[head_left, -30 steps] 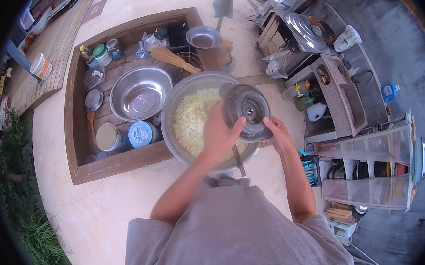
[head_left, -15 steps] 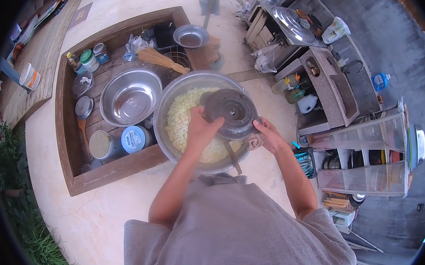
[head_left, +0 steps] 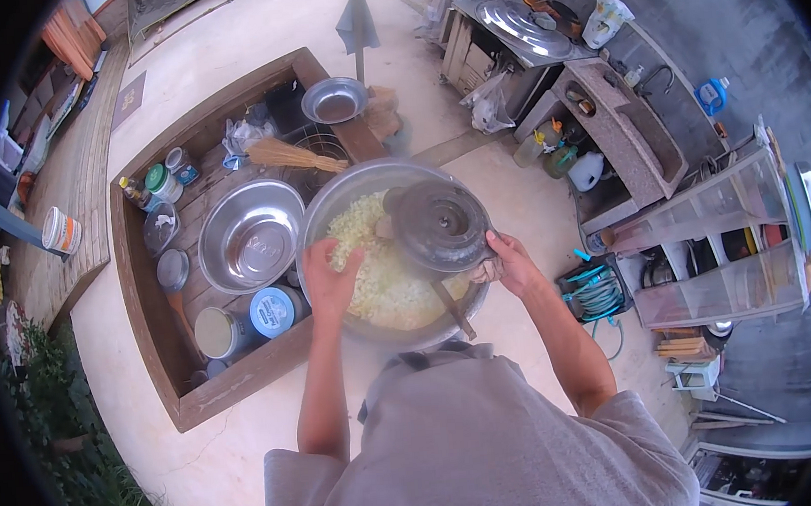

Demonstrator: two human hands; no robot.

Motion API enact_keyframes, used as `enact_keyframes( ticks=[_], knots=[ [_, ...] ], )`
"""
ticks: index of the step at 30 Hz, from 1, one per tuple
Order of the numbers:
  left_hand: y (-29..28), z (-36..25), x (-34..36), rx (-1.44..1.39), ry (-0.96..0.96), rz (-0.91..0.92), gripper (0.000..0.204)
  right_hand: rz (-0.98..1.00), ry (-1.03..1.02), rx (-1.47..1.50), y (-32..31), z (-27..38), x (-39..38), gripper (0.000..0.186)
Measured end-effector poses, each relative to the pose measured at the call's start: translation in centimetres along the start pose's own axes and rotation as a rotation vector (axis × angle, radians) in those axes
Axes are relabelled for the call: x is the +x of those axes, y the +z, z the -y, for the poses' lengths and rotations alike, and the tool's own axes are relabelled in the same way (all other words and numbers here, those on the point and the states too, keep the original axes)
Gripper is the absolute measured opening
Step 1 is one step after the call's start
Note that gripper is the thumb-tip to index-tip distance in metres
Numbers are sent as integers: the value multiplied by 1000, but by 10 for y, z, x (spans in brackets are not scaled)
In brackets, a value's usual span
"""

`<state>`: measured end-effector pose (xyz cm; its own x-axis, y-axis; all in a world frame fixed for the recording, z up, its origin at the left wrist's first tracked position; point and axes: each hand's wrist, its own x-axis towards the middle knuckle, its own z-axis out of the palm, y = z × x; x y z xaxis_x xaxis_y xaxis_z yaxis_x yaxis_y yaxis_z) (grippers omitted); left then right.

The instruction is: The person mixes ingredients in a large metal bowl using a wooden spoon, pours liquid from a small pot into the bowl, and adds a powdered substance from a green packet. They also wash the small pot and a lid under a running tap in a stone sink.

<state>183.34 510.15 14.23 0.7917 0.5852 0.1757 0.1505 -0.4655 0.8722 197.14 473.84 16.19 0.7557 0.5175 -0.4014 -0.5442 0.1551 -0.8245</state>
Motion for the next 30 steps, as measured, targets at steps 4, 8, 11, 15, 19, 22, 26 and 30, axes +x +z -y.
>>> enact_keyframes(
  ticks=[4,8,11,15,19,22,26,30],
  knots=[
    [-10,74,-24,233,39,-406,52,36,-57,86,-13,-3,1,46],
    [8,99,-25,-271,-275,-216,47,23,-131,54,-24,-1,20,46],
    [28,105,-25,-343,-394,-203,35,25,-145,49,-44,-5,28,45],
    [46,108,-29,-252,-309,-178,33,54,-143,111,-76,6,35,44],
    [91,62,-31,-272,-272,-187,31,47,-116,174,-121,34,32,41],
    [139,20,-26,-233,-228,-185,30,48,-117,238,-187,58,42,37],
    [263,-74,-31,-199,-200,-249,30,102,-127,270,-328,131,58,38],
    [432,-190,-27,-235,-157,-287,31,146,-146,303,-499,256,68,36]
  ],
)
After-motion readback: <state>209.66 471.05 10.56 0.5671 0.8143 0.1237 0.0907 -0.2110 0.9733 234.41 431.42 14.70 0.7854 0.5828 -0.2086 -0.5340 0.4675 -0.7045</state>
